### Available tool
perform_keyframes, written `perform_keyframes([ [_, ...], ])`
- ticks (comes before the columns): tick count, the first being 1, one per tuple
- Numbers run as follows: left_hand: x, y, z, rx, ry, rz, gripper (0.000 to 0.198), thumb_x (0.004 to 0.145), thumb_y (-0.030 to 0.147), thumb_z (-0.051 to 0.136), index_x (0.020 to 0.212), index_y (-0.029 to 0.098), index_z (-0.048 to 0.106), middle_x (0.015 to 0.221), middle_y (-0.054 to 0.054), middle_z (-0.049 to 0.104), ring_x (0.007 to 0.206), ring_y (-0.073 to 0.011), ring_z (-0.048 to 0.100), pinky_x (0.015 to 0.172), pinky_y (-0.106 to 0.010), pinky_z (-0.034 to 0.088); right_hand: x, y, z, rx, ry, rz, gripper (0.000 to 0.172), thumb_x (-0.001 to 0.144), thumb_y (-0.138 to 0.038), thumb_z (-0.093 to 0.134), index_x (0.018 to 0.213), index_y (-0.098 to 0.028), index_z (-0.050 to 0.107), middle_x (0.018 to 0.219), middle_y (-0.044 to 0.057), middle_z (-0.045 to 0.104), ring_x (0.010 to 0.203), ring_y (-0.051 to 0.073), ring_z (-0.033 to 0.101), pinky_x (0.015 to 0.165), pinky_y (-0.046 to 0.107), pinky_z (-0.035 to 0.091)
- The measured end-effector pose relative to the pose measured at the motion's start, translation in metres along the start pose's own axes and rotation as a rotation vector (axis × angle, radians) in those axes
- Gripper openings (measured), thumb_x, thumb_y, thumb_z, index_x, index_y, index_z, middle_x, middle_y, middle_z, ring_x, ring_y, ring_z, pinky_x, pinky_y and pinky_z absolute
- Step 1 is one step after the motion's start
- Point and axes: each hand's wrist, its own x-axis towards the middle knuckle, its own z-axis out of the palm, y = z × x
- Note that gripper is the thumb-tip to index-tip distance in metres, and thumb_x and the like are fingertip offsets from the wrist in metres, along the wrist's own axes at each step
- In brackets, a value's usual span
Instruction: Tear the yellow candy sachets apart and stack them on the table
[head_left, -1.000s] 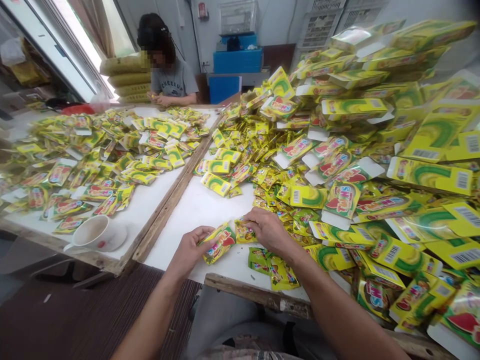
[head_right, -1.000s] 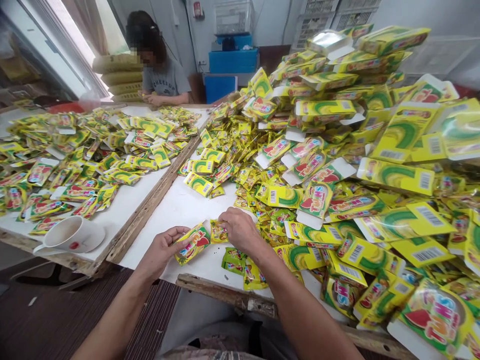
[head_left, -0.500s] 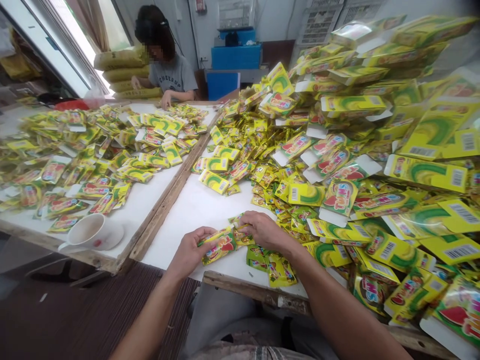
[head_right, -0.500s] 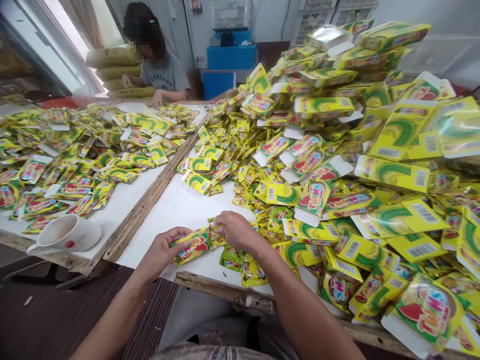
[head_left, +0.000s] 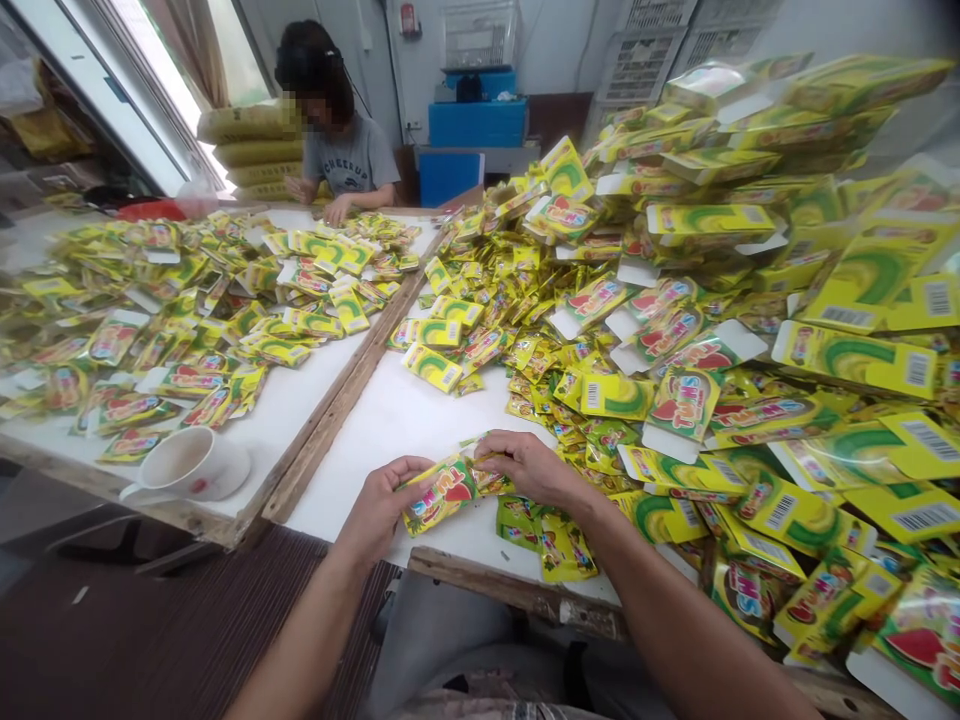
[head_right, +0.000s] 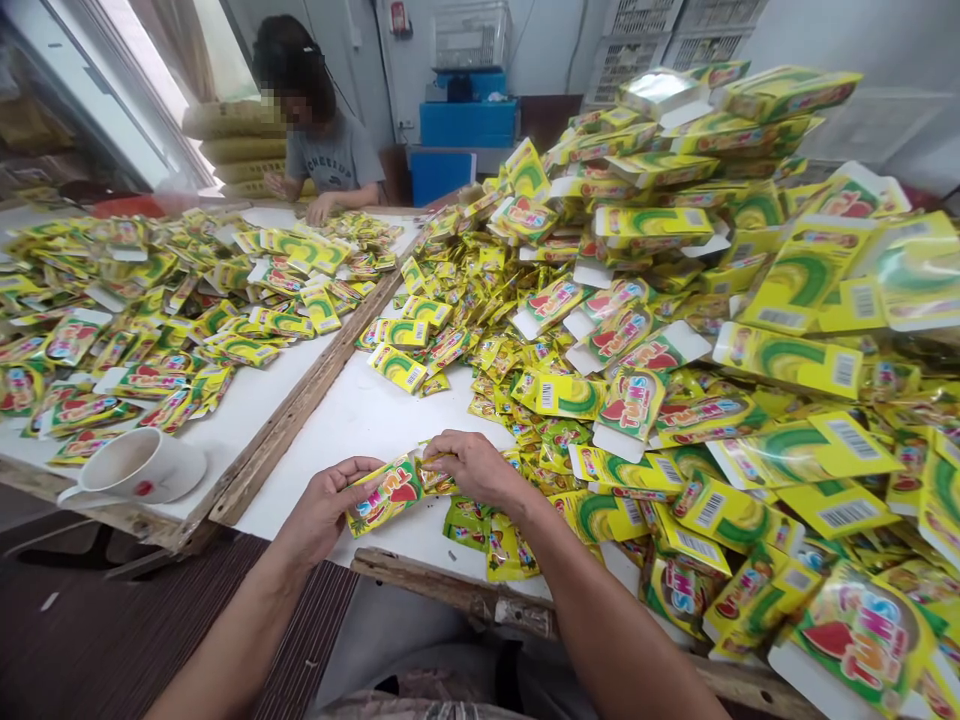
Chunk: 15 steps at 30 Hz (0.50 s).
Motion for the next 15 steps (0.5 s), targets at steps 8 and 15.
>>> perform_keyframes([
  [8, 0.0, 0.003, -0.007, 0.006, 0.012, -0.022, 0.037, 0.058, 0.025, 0.079, 0.089, 0.013, 0.065, 0.083, -0.005, 0.072, 0.066, -0.0128, 0.065, 0.062, -0.02, 0.05, 0.008, 0.008, 0.004, 0.041, 0.286, 0.098, 0.028, 0.08, -0.031, 0.055, 0.104, -0.018, 0.056, 0.086, 0.003, 0.062, 0.073, 0.014, 0.056, 0.066, 0.026, 0.045],
  [15, 0.0, 0.006, -0.026, -0.017, 0.2, 0.009, 0.04, 0.054, 0.025, 0.082, 0.088, 0.013, 0.063, 0.078, -0.003, 0.073, 0.06, -0.0115, 0.065, 0.056, -0.018, 0.05, 0.007, 0.007, 0.01, -0.569, 0.096, 0.174, 0.043, 0.074, -0.021, 0.066, 0.115, -0.022, 0.057, 0.103, 0.008, 0.064, 0.1, 0.024, 0.051, 0.082, 0.032, 0.041],
])
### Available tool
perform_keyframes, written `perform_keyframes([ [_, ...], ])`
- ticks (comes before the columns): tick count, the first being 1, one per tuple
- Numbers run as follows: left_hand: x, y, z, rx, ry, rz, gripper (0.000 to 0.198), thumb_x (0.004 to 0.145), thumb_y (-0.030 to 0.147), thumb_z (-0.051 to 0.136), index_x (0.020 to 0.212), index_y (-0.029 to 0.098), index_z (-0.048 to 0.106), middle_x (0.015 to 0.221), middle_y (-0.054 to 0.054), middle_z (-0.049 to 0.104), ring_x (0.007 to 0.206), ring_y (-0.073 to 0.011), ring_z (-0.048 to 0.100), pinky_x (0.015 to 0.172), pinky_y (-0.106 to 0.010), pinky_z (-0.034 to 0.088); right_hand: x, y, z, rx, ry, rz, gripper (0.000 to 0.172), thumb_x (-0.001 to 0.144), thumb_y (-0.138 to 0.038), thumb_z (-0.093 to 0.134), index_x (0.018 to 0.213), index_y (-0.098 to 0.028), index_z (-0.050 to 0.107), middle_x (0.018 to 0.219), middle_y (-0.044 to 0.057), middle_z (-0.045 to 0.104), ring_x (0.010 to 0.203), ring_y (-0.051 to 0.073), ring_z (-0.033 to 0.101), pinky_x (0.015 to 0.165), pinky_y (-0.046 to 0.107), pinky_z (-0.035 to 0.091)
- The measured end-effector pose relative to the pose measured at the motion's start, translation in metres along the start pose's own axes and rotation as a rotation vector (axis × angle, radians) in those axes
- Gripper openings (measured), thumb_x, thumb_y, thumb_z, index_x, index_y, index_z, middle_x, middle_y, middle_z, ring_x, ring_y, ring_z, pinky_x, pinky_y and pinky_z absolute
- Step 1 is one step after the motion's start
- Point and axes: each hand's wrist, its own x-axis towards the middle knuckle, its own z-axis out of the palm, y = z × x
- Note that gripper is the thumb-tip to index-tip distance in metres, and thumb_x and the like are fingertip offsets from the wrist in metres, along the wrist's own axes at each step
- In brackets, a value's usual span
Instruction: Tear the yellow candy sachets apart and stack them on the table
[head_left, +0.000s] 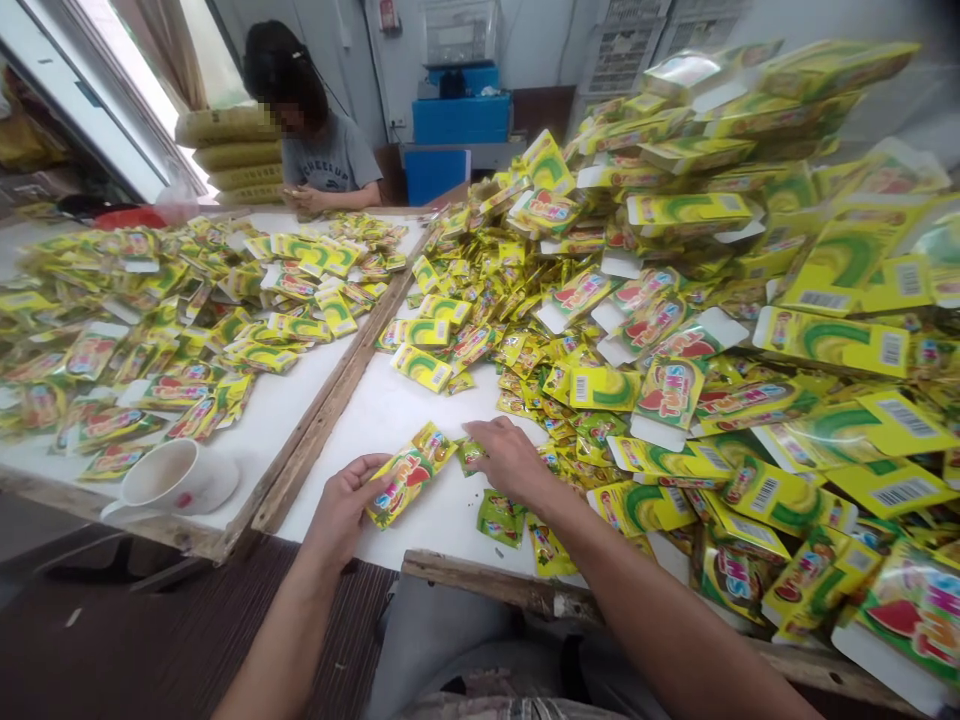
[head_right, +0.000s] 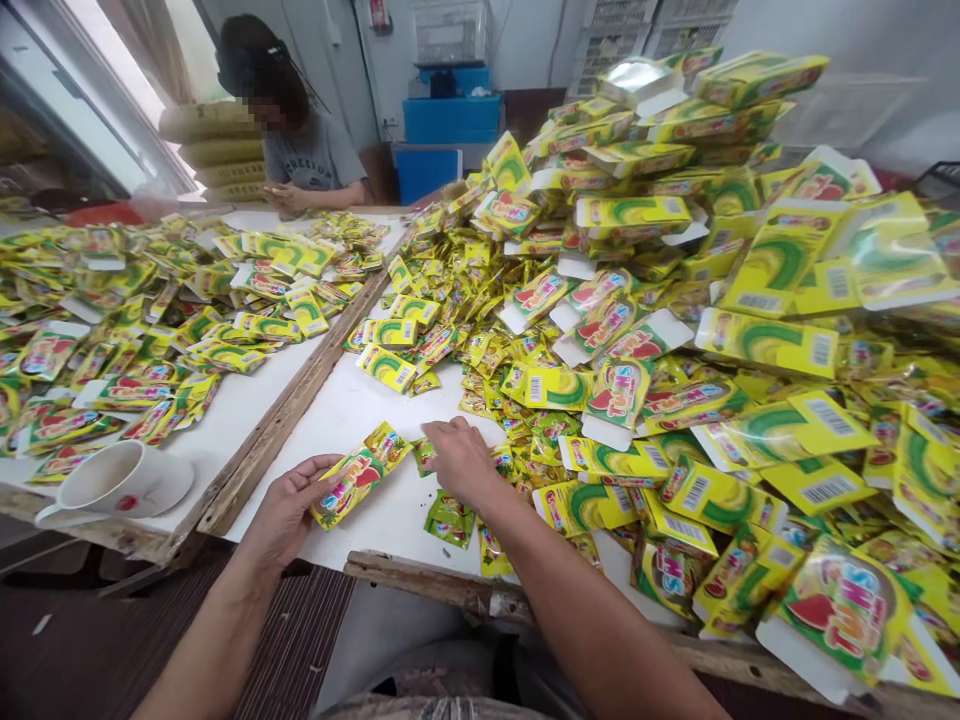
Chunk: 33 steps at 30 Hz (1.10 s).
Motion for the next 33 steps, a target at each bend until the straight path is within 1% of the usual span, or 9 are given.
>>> perform_keyframes([
  [2, 0.0, 0.0, 0.0, 0.017, 0.014, 0.009, 0.04, 0.054, 0.025, 0.081, 0.089, 0.013, 0.063, 0.076, -0.003, 0.073, 0.06, -0.0116, 0.065, 0.056, -0.018, 0.049, -0.001, -0.002, 0.001, -0.06, -0.046, 0.025, 0.04, 0.071, -0.02, 0.069, 0.11, -0.02, 0.059, 0.102, 0.009, 0.063, 0.098, 0.025, 0.052, 0.079, 0.032, 0.04],
  [4, 0.0, -0.001, 0.002, 0.035, -0.004, 0.003, 0.04, 0.055, 0.026, 0.081, 0.088, 0.014, 0.063, 0.076, -0.003, 0.073, 0.059, -0.0117, 0.065, 0.055, -0.018, 0.049, -0.002, 0.0, -0.001, -0.01, -0.034, 0.085, 0.034, 0.069, -0.02, 0.069, 0.102, -0.018, 0.061, 0.099, 0.009, 0.062, 0.092, 0.024, 0.054, 0.075, 0.031, 0.04],
  [8, 0.001, -0.002, 0.01, 0.083, -0.038, 0.002, 0.038, 0.056, 0.027, 0.081, 0.087, 0.013, 0.064, 0.075, -0.003, 0.072, 0.058, -0.0104, 0.064, 0.054, -0.017, 0.048, -0.003, 0.011, -0.01, 0.409, 0.098, 0.153, 0.011, 0.074, -0.028, 0.061, 0.08, -0.019, 0.058, 0.078, 0.002, 0.059, 0.071, 0.016, 0.053, 0.064, 0.026, 0.039],
  [11, 0.002, -0.004, 0.018, 0.092, -0.071, 0.023, 0.036, 0.057, 0.027, 0.08, 0.087, 0.013, 0.065, 0.078, -0.004, 0.072, 0.059, -0.0105, 0.064, 0.056, -0.017, 0.049, -0.002, 0.013, -0.013, 0.712, 0.148, 0.182, 0.023, 0.071, -0.041, 0.061, 0.072, -0.02, 0.052, 0.063, -0.003, 0.051, 0.057, 0.012, 0.045, 0.054, 0.024, 0.035],
  [15, 0.002, -0.006, 0.029, 0.012, -0.092, 0.007, 0.04, 0.056, 0.026, 0.081, 0.091, 0.013, 0.065, 0.082, -0.006, 0.073, 0.062, -0.0125, 0.065, 0.058, -0.02, 0.051, 0.0, 0.006, -0.006, 0.903, 0.225, 0.22, 0.032, 0.064, -0.047, 0.065, 0.068, -0.022, 0.045, 0.054, -0.006, 0.043, 0.05, 0.011, 0.04, 0.051, 0.024, 0.035],
  [18, 0.001, -0.008, 0.035, -0.067, -0.098, 0.001, 0.044, 0.055, 0.025, 0.081, 0.093, 0.012, 0.065, 0.085, -0.007, 0.073, 0.066, -0.0149, 0.067, 0.062, -0.022, 0.052, 0.0, 0.004, -0.002, 0.909, 0.253, 0.19, 0.033, 0.062, -0.045, 0.068, 0.064, -0.022, 0.044, 0.055, -0.006, 0.043, 0.052, 0.011, 0.04, 0.051, 0.024, 0.036],
  [28, -0.003, -0.009, 0.042, -0.099, -0.136, 0.004, 0.042, 0.058, 0.023, 0.08, 0.096, 0.012, 0.066, 0.092, -0.009, 0.072, 0.072, -0.0168, 0.067, 0.066, -0.024, 0.053, -0.004, 0.003, -0.003, 0.964, 0.122, 0.118, 0.029, 0.059, -0.036, 0.069, 0.06, -0.019, 0.045, 0.056, -0.006, 0.041, 0.053, 0.009, 0.037, 0.052, 0.023, 0.031],
  [31, -0.003, -0.01, 0.044, -0.065, -0.174, -0.046, 0.045, 0.056, 0.021, 0.081, 0.097, 0.012, 0.066, 0.09, -0.01, 0.073, 0.07, -0.0172, 0.067, 0.066, -0.026, 0.053, -0.006, 0.003, -0.003, 0.892, 0.086, 0.111, 0.027, 0.061, -0.035, 0.068, 0.059, -0.019, 0.046, 0.055, -0.006, 0.041, 0.052, 0.009, 0.035, 0.051, 0.023, 0.029],
  [33, -0.003, -0.011, 0.047, -0.069, -0.177, -0.049, 0.046, 0.056, 0.021, 0.081, 0.098, 0.012, 0.066, 0.089, -0.01, 0.073, 0.07, -0.0172, 0.067, 0.066, -0.026, 0.053, -0.007, 0.002, -0.005, 0.791, 0.129, 0.116, 0.024, 0.062, -0.033, 0.067, 0.06, -0.019, 0.048, 0.055, -0.006, 0.041, 0.053, 0.01, 0.035, 0.052, 0.023, 0.028],
])
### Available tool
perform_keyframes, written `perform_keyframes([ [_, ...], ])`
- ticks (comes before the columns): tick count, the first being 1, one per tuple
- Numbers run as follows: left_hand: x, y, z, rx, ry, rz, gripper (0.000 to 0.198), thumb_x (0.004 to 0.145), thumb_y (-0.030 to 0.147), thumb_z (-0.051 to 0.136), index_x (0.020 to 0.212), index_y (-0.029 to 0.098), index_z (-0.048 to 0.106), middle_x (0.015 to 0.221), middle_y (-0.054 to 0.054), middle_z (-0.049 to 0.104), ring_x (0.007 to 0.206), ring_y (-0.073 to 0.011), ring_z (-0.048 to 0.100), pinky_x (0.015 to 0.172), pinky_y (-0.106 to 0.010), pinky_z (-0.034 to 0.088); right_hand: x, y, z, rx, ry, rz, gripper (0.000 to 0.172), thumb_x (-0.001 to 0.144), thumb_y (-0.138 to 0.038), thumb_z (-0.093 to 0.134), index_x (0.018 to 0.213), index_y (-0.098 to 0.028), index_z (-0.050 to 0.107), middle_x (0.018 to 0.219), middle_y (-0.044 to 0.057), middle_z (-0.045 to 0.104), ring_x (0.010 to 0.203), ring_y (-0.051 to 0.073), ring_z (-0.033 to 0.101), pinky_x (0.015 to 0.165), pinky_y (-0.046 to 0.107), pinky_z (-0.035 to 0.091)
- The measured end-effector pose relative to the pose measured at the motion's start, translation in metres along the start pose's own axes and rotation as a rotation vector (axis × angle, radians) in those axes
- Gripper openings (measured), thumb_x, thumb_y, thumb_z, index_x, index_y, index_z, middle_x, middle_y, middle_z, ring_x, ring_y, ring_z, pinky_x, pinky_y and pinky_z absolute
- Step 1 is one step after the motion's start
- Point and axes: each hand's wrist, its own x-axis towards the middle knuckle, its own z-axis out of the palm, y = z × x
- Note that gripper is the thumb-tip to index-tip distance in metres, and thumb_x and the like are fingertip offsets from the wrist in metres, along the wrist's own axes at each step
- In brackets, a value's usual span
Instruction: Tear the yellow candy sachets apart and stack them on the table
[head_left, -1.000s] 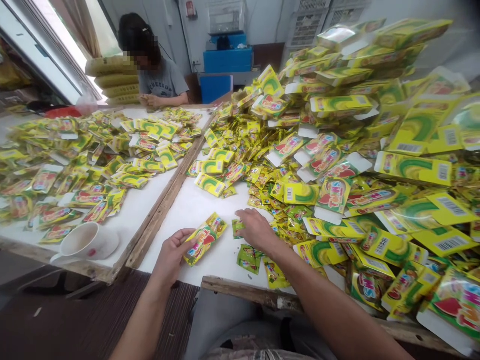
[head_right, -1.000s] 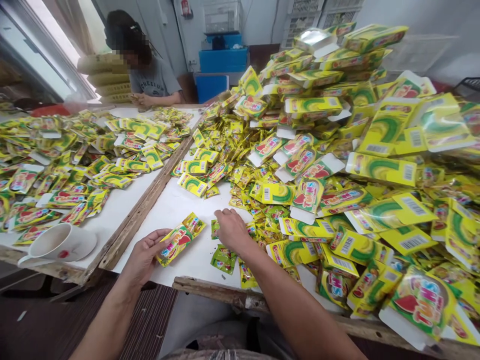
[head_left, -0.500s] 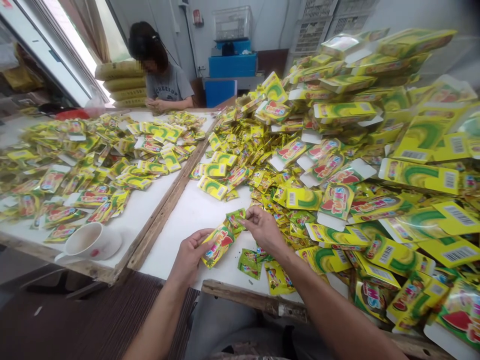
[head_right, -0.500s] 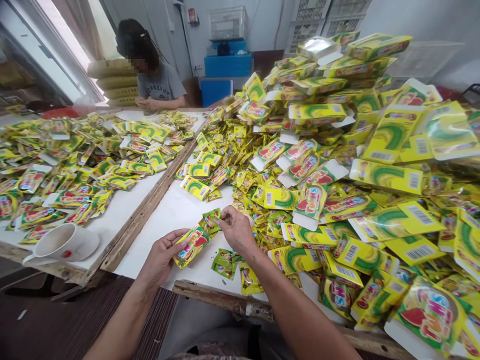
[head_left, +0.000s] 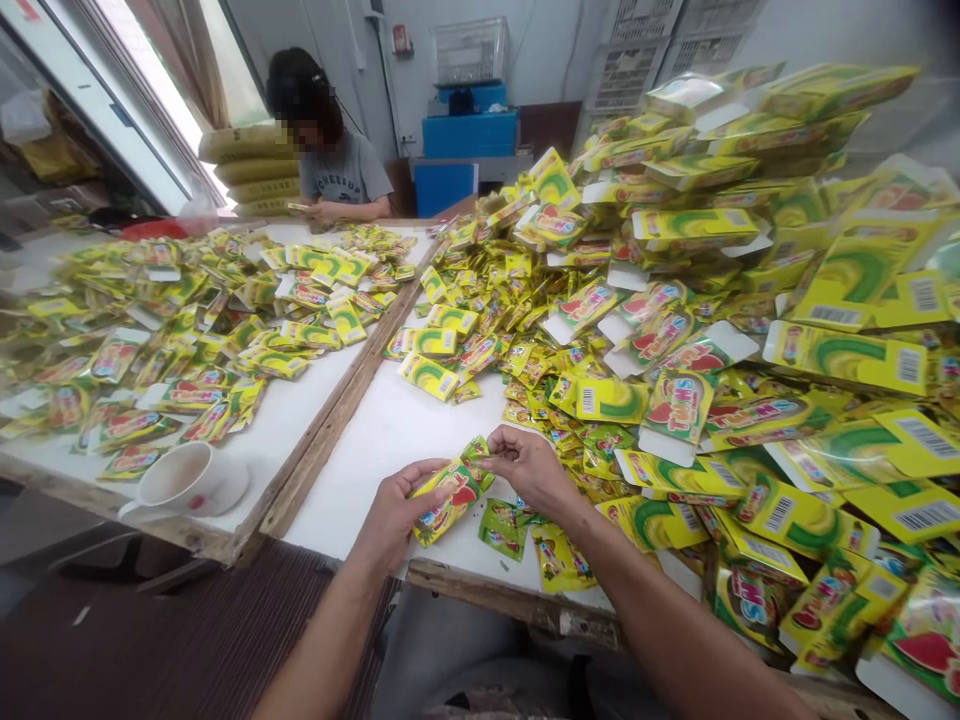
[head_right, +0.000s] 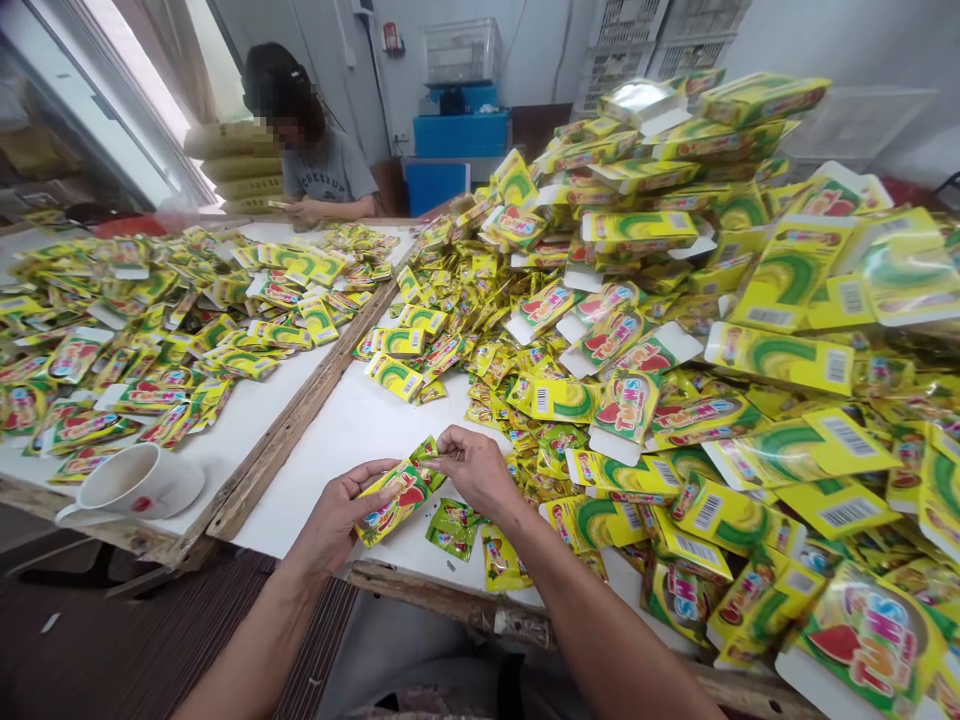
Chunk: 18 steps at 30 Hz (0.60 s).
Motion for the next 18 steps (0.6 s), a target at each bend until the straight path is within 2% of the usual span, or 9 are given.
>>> perform_keyframes([
  [4, 0.001, 0.0, 0.006, -0.082, 0.029, 0.043, 0.046, 0.054, 0.021, 0.081, 0.098, 0.013, 0.067, 0.09, -0.009, 0.072, 0.071, -0.0173, 0.067, 0.066, -0.025, 0.053, -0.003, -0.003, 0.002, -0.142, 0.15, -0.042, 0.018, 0.064, -0.03, 0.065, 0.061, -0.019, 0.051, 0.059, -0.004, 0.046, 0.057, 0.011, 0.039, 0.055, 0.024, 0.03],
  [8, 0.001, 0.002, 0.011, -0.11, 0.05, 0.056, 0.046, 0.053, 0.021, 0.082, 0.096, 0.014, 0.068, 0.087, -0.007, 0.073, 0.068, -0.0168, 0.067, 0.064, -0.024, 0.052, -0.006, -0.004, 0.007, -0.137, 0.115, -0.004, 0.019, 0.068, -0.033, 0.063, 0.06, -0.019, 0.052, 0.059, -0.003, 0.051, 0.058, 0.013, 0.043, 0.056, 0.025, 0.032],
  [13, 0.004, 0.003, 0.014, -0.077, 0.038, 0.037, 0.049, 0.052, 0.022, 0.082, 0.098, 0.014, 0.068, 0.089, -0.008, 0.073, 0.07, -0.0182, 0.067, 0.066, -0.026, 0.052, -0.01, -0.006, 0.007, -0.227, 0.224, -0.081, 0.009, 0.068, -0.029, 0.065, 0.072, -0.021, 0.061, 0.078, 0.001, 0.062, 0.075, 0.018, 0.052, 0.07, 0.03, 0.038],
  [15, 0.006, 0.004, 0.015, -0.066, 0.048, 0.039, 0.047, 0.052, 0.022, 0.082, 0.096, 0.013, 0.068, 0.087, -0.008, 0.073, 0.068, -0.0175, 0.067, 0.065, -0.026, 0.052, -0.011, -0.009, 0.007, -0.258, 0.211, -0.125, 0.002, 0.069, -0.023, 0.062, 0.068, -0.022, 0.062, 0.076, 0.002, 0.063, 0.079, 0.019, 0.054, 0.076, 0.033, 0.039],
  [18, 0.007, 0.006, 0.016, -0.069, 0.066, 0.058, 0.043, 0.053, 0.021, 0.082, 0.093, 0.014, 0.069, 0.083, -0.006, 0.073, 0.066, -0.0162, 0.067, 0.065, -0.025, 0.052, -0.013, -0.014, 0.006, -0.217, 0.14, -0.132, 0.007, 0.072, -0.02, 0.059, 0.068, -0.023, 0.065, 0.085, 0.004, 0.065, 0.099, 0.023, 0.054, 0.087, 0.038, 0.036],
])
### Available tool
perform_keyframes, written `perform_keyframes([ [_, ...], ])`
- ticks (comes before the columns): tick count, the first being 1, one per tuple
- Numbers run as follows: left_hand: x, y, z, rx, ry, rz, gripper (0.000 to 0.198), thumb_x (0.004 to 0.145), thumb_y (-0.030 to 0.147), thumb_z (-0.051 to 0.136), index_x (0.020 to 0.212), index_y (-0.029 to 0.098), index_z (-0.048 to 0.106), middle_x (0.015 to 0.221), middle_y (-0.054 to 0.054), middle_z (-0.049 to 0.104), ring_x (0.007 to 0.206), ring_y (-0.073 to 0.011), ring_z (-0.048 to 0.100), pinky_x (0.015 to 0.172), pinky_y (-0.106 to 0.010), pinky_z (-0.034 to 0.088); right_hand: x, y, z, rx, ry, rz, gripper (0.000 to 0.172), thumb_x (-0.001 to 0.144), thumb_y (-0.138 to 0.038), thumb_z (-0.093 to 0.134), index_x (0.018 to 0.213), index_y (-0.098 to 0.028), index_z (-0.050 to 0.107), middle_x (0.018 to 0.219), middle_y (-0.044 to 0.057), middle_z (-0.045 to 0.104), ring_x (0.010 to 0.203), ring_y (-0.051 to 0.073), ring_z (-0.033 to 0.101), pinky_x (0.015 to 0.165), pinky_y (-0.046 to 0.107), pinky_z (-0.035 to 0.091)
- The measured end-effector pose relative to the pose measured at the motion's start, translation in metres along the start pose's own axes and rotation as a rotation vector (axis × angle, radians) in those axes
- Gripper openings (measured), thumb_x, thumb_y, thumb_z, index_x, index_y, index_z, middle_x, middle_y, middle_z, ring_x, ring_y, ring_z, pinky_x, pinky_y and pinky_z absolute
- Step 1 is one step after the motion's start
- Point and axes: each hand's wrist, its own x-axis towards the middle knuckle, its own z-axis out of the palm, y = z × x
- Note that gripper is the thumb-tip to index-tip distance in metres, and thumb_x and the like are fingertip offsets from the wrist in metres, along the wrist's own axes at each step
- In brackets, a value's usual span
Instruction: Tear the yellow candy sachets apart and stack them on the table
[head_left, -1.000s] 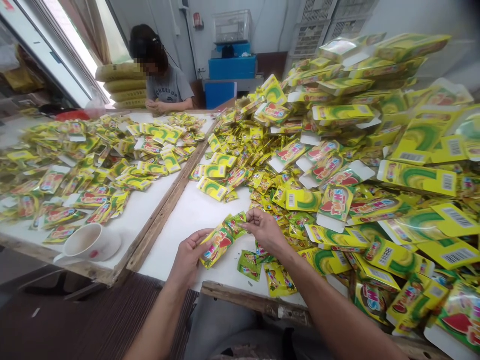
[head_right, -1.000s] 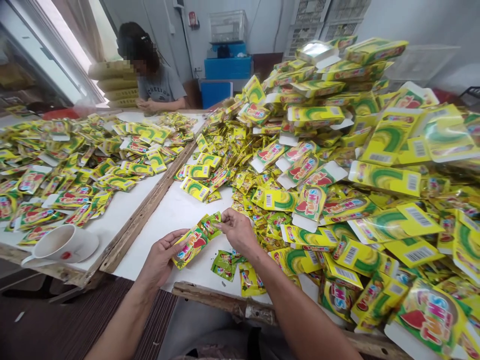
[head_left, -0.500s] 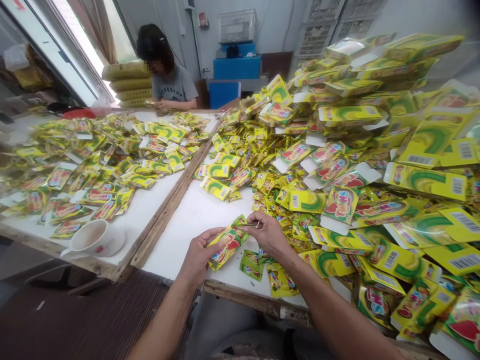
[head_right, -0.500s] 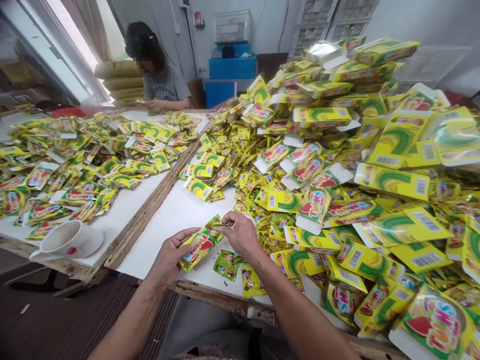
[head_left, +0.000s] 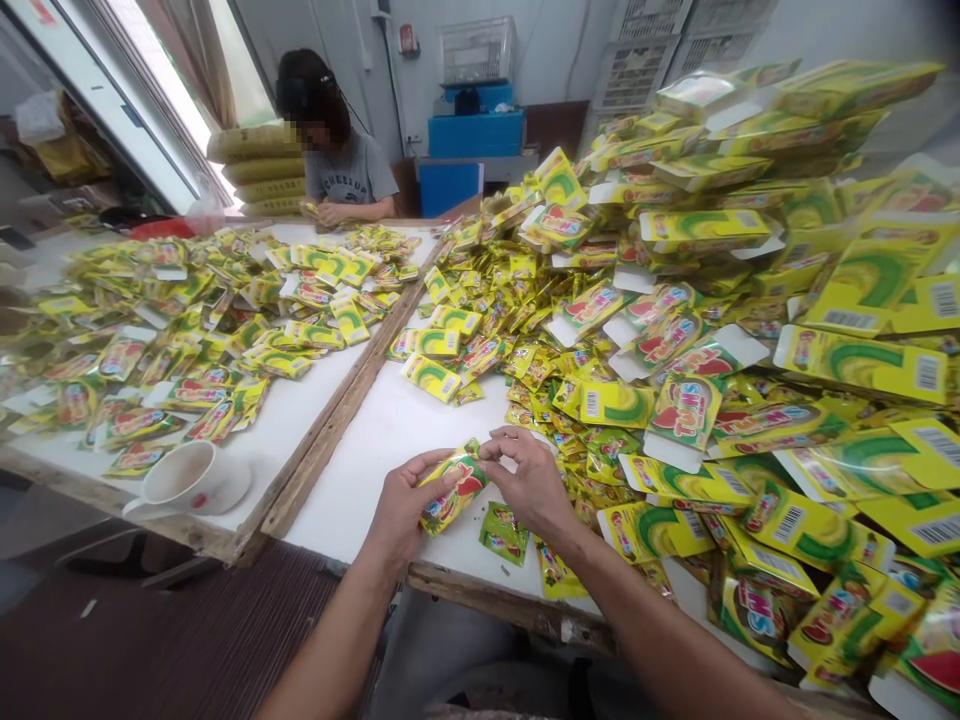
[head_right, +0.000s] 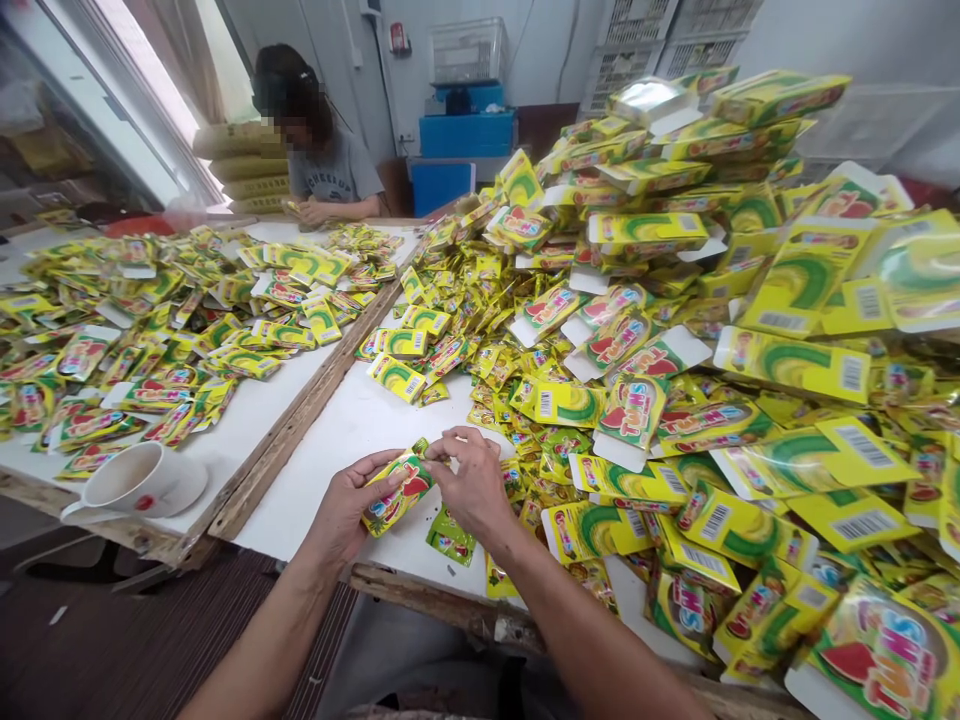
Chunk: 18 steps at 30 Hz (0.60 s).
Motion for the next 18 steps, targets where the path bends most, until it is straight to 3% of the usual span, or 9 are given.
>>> perform_keyframes([
  [4, 0.0012, 0.0023, 0.0009, -0.009, 0.012, 0.008, 0.042, 0.053, 0.02, 0.082, 0.094, 0.014, 0.069, 0.082, -0.005, 0.073, 0.066, -0.0165, 0.067, 0.066, -0.026, 0.052, -0.0006, -0.004, -0.0024, 0.132, -0.11, 0.042, 0.013, 0.078, -0.028, 0.056, 0.078, -0.023, 0.067, 0.096, 0.006, 0.065, 0.117, 0.024, 0.045, 0.093, 0.039, 0.035],
  [8, 0.0033, 0.0014, 0.0031, -0.011, 0.006, 0.029, 0.043, 0.052, 0.02, 0.082, 0.093, 0.014, 0.069, 0.082, -0.006, 0.074, 0.066, -0.0163, 0.067, 0.064, -0.024, 0.051, -0.003, -0.0075, 0.0018, 0.103, -0.156, 0.031, 0.011, 0.074, -0.03, 0.063, 0.078, -0.021, 0.066, 0.086, 0.005, 0.064, 0.104, 0.024, 0.053, 0.091, 0.04, 0.036],
  [11, 0.0046, 0.0027, 0.0055, -0.014, 0.007, 0.042, 0.044, 0.053, 0.021, 0.081, 0.094, 0.013, 0.069, 0.084, -0.007, 0.073, 0.068, -0.0168, 0.067, 0.065, -0.024, 0.051, -0.0033, -0.008, 0.0026, 0.095, -0.049, -0.013, 0.012, 0.074, -0.029, 0.064, 0.083, -0.021, 0.065, 0.089, 0.005, 0.064, 0.089, 0.02, 0.057, 0.087, 0.038, 0.039],
  [14, 0.0052, 0.0052, 0.0059, -0.002, 0.024, 0.054, 0.043, 0.054, 0.022, 0.081, 0.095, 0.013, 0.068, 0.082, -0.006, 0.073, 0.068, -0.0174, 0.067, 0.065, -0.025, 0.052, -0.0021, -0.0072, -0.0006, 0.023, 0.128, -0.082, 0.017, 0.072, -0.026, 0.067, 0.089, -0.023, 0.065, 0.093, 0.006, 0.066, 0.104, 0.024, 0.052, 0.093, 0.042, 0.033],
  [18, 0.0062, 0.0047, 0.0047, 0.001, 0.053, 0.059, 0.043, 0.054, 0.023, 0.081, 0.095, 0.013, 0.068, 0.08, -0.006, 0.073, 0.064, -0.0163, 0.067, 0.062, -0.025, 0.051, -0.0011, -0.0071, -0.0006, -0.046, 0.088, -0.059, 0.016, 0.07, -0.023, 0.07, 0.085, -0.024, 0.066, 0.086, 0.005, 0.068, 0.114, 0.026, 0.047, 0.097, 0.046, 0.028],
])
